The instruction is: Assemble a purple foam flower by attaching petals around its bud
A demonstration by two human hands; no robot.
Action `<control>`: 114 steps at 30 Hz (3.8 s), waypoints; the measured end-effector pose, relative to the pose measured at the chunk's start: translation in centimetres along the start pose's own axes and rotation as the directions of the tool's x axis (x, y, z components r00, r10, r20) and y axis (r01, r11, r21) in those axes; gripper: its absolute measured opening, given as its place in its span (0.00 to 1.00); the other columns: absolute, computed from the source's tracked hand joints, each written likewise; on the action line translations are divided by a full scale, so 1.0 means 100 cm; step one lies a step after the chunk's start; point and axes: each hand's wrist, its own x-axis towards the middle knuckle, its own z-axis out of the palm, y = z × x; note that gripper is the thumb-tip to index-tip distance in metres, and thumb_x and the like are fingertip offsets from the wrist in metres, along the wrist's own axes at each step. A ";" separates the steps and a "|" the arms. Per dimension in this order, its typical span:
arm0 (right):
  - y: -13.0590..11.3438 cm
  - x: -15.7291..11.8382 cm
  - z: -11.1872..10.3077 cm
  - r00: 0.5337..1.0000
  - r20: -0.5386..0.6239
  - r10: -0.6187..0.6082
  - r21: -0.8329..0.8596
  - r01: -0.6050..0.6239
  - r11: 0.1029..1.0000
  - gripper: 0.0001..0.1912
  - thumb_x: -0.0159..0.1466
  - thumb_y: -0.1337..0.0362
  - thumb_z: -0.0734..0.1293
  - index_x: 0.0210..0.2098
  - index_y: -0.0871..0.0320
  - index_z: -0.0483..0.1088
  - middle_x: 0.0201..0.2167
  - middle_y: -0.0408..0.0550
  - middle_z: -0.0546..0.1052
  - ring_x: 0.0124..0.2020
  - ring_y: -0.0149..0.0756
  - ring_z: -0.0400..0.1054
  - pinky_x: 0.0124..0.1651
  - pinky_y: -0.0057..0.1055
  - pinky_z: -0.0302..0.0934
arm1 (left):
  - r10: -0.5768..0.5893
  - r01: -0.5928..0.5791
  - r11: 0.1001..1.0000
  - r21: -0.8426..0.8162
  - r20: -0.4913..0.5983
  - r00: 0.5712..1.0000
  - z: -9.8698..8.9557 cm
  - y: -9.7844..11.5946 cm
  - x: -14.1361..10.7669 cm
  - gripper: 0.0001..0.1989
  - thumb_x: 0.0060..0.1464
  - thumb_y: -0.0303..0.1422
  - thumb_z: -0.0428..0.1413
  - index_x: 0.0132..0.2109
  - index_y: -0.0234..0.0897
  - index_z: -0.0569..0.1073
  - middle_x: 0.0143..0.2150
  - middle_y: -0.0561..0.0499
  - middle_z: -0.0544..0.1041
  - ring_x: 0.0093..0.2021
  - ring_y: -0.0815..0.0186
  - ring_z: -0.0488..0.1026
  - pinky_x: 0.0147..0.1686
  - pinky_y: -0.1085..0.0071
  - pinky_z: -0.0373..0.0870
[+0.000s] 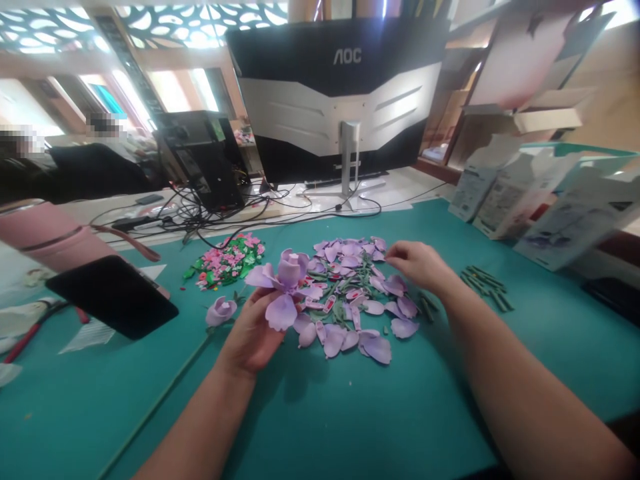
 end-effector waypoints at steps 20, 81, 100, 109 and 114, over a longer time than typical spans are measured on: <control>0.020 0.005 0.014 0.925 0.379 0.018 -0.287 0.099 0.953 0.06 0.56 0.66 0.64 0.29 0.55 0.73 0.32 0.49 0.78 0.33 0.40 0.70 0.32 0.31 0.56 | -0.039 0.044 0.999 -0.023 0.159 0.987 -0.010 -0.004 -0.002 0.15 0.39 0.29 0.70 0.35 0.36 0.75 0.31 0.52 0.79 0.30 0.65 0.78 0.33 0.71 0.76; -0.085 -0.060 0.007 0.657 0.595 -0.463 0.710 -0.161 0.685 0.20 0.67 0.47 0.63 0.36 0.56 0.74 0.27 0.44 0.69 0.27 0.30 0.61 0.28 0.27 0.56 | -0.015 -0.026 0.983 0.180 0.225 0.974 -0.018 -0.005 -0.001 0.22 0.38 0.32 0.71 0.43 0.35 0.78 0.35 0.49 0.79 0.38 0.59 0.78 0.42 0.67 0.73; -0.089 -0.063 0.025 0.825 0.472 -0.310 0.829 -0.296 0.474 0.12 0.62 0.56 0.71 0.40 0.57 0.71 0.28 0.40 0.70 0.26 0.26 0.64 0.29 0.25 0.60 | -0.078 0.045 0.987 0.151 0.214 0.974 -0.016 -0.005 -0.001 0.18 0.39 0.33 0.71 0.39 0.33 0.77 0.35 0.45 0.80 0.45 0.52 0.78 0.47 0.62 0.73; -0.094 -0.069 0.028 0.859 0.432 -0.274 0.878 -0.331 0.346 0.12 0.60 0.60 0.73 0.38 0.55 0.68 0.23 0.37 0.69 0.22 0.27 0.65 0.27 0.25 0.60 | -0.074 0.047 0.987 0.151 0.178 0.981 -0.017 -0.006 -0.001 0.22 0.35 0.35 0.73 0.38 0.33 0.75 0.33 0.47 0.80 0.43 0.54 0.79 0.47 0.62 0.74; -0.096 -0.070 0.028 0.859 0.443 -0.257 0.876 -0.353 0.330 0.12 0.60 0.60 0.73 0.37 0.55 0.68 0.23 0.37 0.69 0.21 0.26 0.65 0.25 0.25 0.60 | -0.074 0.043 0.986 0.163 0.190 0.979 -0.016 -0.005 -0.002 0.22 0.37 0.35 0.72 0.39 0.33 0.75 0.34 0.47 0.80 0.44 0.53 0.79 0.47 0.62 0.74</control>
